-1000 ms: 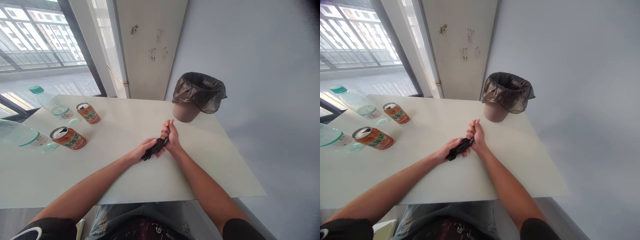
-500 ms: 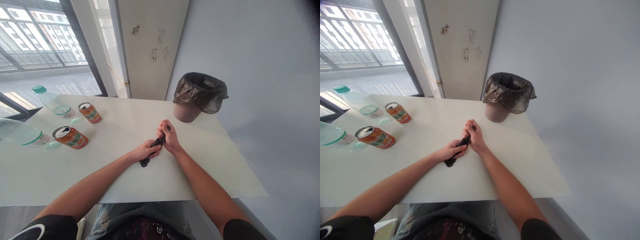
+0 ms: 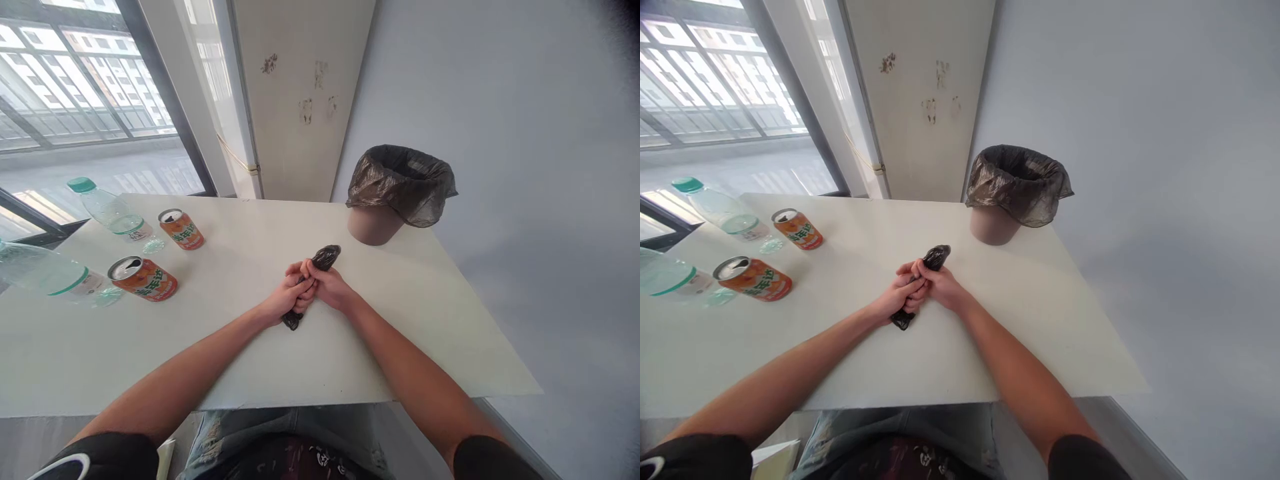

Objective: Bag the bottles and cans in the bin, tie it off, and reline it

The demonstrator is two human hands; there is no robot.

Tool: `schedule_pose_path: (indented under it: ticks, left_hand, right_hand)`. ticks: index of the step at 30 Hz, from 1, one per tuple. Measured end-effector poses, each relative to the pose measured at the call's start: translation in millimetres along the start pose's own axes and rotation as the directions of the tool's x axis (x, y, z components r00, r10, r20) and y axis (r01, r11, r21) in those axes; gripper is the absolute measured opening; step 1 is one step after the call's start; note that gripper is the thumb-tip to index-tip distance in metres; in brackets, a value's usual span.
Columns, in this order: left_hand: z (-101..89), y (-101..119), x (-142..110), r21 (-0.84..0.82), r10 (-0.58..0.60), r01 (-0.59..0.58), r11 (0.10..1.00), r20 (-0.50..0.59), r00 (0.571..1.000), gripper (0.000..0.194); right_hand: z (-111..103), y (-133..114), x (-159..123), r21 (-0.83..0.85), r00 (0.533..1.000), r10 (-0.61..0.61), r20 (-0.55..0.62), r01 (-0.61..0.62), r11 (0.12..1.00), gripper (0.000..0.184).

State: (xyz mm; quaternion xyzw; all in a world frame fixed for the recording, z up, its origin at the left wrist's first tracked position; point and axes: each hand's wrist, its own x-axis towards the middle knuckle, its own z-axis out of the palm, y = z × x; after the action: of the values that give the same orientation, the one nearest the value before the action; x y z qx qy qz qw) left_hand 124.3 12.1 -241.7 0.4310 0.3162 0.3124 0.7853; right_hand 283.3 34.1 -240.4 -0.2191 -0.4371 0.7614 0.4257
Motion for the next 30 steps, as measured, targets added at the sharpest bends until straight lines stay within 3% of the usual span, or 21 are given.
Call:
schedule_pose_path:
  ticks: [5,8,11,13,14,16,19,21,23,26,28,30]
  left_hand:
    - [-0.4,-4.4,4.0,0.09,0.034,-0.035,0.995,0.011,0.999,0.054]
    - [-0.9,-3.8,4.9,0.133,-0.002,0.001,0.991,0.006,1.0,0.054]
    - [-3.2,0.0,3.7,0.095,-0.039,0.04,0.995,-0.02,0.999,0.047]
    - [-6.1,2.4,2.7,0.017,-0.06,0.06,0.998,-0.017,0.998,0.042]
    - [-7.9,3.2,2.3,-0.031,-0.077,0.077,0.997,-0.002,0.997,0.043]
    - [-11.1,3.9,1.9,-0.111,-0.107,0.114,0.987,0.059,0.992,0.056]
    - [-14.0,4.6,1.6,-0.138,-0.109,0.13,0.982,0.148,0.983,0.082]
    - [-14.0,5.9,0.8,-0.113,-0.105,0.125,0.986,0.164,0.981,0.081]
    - [-13.0,7.8,-0.6,-0.07,-0.113,0.125,0.99,0.156,0.981,0.063]
    - [-11.6,10.2,-2.7,-0.05,-0.11,0.116,0.992,0.122,0.986,0.042]
    - [-11.9,10.5,-3.0,-0.089,-0.103,0.112,0.99,0.108,0.989,0.034]
    - [-12.9,9.5,-2.1,-0.125,-0.09,0.103,0.987,0.104,0.99,0.027]
  right_hand:
    - [-4.7,1.9,5.4,0.118,0.985,-0.088,-0.149,0.106,0.987,0.045]
    - [-7.8,6.0,9.3,0.093,0.975,-0.107,-0.196,0.128,0.987,0.044]
    - [-11.4,11.0,12.1,-0.106,0.945,-0.195,-0.263,0.173,0.979,0.045]
    - [-15.5,10.6,11.2,-0.365,0.911,-0.314,-0.266,0.207,0.908,0.039]
    - [-17.8,8.5,9.7,-0.532,0.9,-0.38,-0.214,0.219,0.818,0.034]
    - [-22.2,1.1,5.5,-0.83,0.895,-0.446,-0.018,0.236,0.506,0.019]
    - [-25.2,-11.8,0.1,-0.97,0.9,-0.368,0.233,0.242,-0.022,0.02]
    - [-24.4,-16.8,-1.3,-0.946,0.901,-0.318,0.294,0.226,-0.234,0.025]
    - [-22.8,-17.9,-1.4,-0.91,0.898,-0.277,0.343,0.244,-0.336,0.025]
    - [-22.2,-15.7,-1.6,-0.919,0.883,-0.322,0.341,0.241,-0.313,0.015]
    - [-24.1,-13.9,-2.5,-0.962,0.875,-0.413,0.251,0.179,-0.206,0.017]
    - [-27.6,-12.6,-3.5,-0.993,0.875,-0.471,0.115,0.107,-0.046,0.022]
